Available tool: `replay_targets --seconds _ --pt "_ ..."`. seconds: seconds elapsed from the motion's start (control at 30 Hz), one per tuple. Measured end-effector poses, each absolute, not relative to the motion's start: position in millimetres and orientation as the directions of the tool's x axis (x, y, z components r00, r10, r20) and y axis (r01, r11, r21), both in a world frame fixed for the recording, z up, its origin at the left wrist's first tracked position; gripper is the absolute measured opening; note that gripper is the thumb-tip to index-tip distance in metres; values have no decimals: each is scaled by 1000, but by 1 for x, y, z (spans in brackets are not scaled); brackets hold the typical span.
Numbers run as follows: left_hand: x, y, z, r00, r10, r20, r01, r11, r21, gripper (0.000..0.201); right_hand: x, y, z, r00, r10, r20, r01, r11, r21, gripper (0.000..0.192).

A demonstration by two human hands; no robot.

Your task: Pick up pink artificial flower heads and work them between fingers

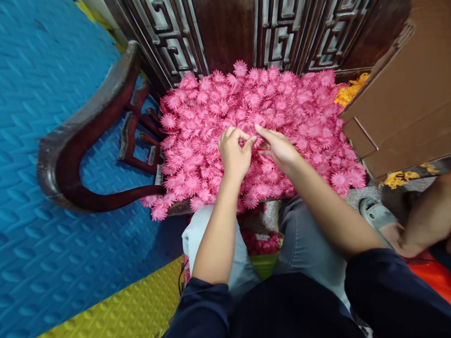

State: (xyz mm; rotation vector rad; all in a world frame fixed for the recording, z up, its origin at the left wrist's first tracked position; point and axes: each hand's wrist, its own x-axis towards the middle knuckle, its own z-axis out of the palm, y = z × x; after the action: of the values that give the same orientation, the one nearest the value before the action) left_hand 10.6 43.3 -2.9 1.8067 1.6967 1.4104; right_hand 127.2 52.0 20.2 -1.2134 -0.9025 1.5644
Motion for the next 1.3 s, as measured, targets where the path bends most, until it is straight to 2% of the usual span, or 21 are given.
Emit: replay_targets --seconds 0.13,0.27,0.43,0.6,0.8,1.17,1.3 --pt "8 46 -2 -239 846 477 509 -309 803 18 127 52 21 -166 945 -283 -293 -321 -901 22" --pt "10 48 -2 -279 853 442 354 -336 873 17 127 53 22 -162 945 -285 -354 -326 -877 14" --pt "18 47 -2 -312 849 427 274 -350 896 15 126 53 25 -172 903 -394 -447 -428 -785 10" --pt "19 44 -3 -264 827 496 390 -379 839 12 126 51 28 -193 865 -464 -495 -494 -715 11" --pt "18 39 1 -222 828 516 601 -300 741 10 123 50 29 -51 920 -388 -401 -374 -836 9" --pt "15 37 3 -177 866 468 667 -244 704 9 128 54 22 -169 922 -347 -324 -385 -864 22" --pt "16 36 2 -123 871 476 689 -270 672 9 130 55 18 -194 925 -327 -320 -375 -870 25"
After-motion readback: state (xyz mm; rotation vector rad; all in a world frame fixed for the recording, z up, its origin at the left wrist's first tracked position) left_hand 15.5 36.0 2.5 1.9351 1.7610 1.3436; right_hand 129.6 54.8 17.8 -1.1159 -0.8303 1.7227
